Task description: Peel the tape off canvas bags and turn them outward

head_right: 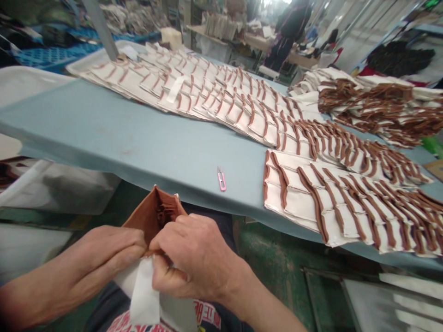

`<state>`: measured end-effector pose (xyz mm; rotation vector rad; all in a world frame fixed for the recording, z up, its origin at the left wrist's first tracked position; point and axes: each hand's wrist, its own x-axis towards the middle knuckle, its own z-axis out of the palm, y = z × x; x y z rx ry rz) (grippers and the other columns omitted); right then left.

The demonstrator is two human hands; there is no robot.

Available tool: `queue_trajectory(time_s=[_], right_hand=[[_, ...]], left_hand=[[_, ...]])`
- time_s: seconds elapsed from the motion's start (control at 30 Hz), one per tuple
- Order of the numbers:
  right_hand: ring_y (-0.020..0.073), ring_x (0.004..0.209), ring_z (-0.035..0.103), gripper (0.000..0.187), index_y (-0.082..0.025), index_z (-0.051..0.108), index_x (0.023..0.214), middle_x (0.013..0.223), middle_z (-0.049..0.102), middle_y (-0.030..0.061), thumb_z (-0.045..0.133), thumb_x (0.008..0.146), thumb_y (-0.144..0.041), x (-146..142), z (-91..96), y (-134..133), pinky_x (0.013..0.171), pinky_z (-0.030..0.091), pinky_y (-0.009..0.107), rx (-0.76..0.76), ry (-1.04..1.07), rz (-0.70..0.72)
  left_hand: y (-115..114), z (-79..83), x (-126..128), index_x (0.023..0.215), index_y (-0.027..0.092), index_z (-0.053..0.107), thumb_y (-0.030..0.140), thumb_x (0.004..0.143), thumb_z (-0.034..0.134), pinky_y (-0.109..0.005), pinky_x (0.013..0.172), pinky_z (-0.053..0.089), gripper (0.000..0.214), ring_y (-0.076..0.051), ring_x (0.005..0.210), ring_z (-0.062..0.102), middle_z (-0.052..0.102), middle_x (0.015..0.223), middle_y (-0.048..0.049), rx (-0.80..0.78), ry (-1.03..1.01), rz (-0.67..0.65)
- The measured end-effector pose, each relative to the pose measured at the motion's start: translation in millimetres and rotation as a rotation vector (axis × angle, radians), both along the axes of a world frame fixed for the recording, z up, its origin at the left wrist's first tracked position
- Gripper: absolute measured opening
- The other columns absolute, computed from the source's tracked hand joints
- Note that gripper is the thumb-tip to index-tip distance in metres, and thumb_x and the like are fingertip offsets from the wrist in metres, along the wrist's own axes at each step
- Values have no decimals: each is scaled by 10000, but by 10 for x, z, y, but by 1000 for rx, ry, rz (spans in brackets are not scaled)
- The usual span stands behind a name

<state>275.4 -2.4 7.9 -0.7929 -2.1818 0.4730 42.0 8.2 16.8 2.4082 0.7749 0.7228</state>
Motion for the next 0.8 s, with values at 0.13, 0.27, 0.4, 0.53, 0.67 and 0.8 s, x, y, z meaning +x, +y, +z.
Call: queue_trajectory(time_s=[0.13, 0.27, 0.4, 0.53, 0.67, 0.8], right_hand=[[149, 584, 568, 186, -227, 620, 778, 666, 676, -23, 539, 778, -60, -35, -47, -5, 628, 426, 299, 35, 6, 16], [145, 598, 578, 180, -222, 629, 822, 689, 688, -20, 562, 834, -55, -82, -82, 18, 648, 457, 281, -8, 44, 63], [148, 621, 592, 187, -228, 615, 838, 708, 689, -17, 552, 857, -53, -95, -58, 23, 667, 465, 286, -17, 50, 81], [159, 639, 591, 176, -234, 595, 857, 719, 679, -15, 547, 896, -69, -66, -42, 5, 672, 451, 305, -22, -23, 67], [182, 678, 602, 153, -229, 609, 882, 750, 695, 3, 545, 960, -113, -30, -65, -13, 686, 444, 331, -36, -125, 54], [216, 725, 625, 136, -228, 615, 916, 789, 713, 32, 532, 992, -152, 4, -112, -5, 716, 446, 359, -42, -208, 30]], left_hand=[[-25, -152, -77, 735, 240, 537, 184, 1217, 395, -351, 545, 344, 505, -143, 524, 473, 532, 631, 53, 344, 44, -41], [-14, -224, -172, 829, 243, 508, 238, 1250, 346, -310, 572, 369, 451, -124, 558, 488, 523, 689, 70, 200, 30, -68], [-10, -206, -188, 913, 243, 518, 284, 1248, 375, -269, 640, 396, 366, -120, 660, 552, 567, 776, 71, -66, -20, -91], [26, -142, -136, 794, 230, 501, 343, 1218, 472, -261, 582, 350, 439, -106, 597, 487, 514, 695, 88, -284, 5, -64], [66, -42, -68, 747, 228, 536, 458, 1185, 496, -249, 574, 373, 496, -115, 602, 521, 572, 675, 78, -539, 88, -60], [35, -4, -6, 886, 225, 707, 415, 1178, 426, -251, 794, 480, 448, -170, 826, 711, 770, 870, 23, -573, 83, -30]])
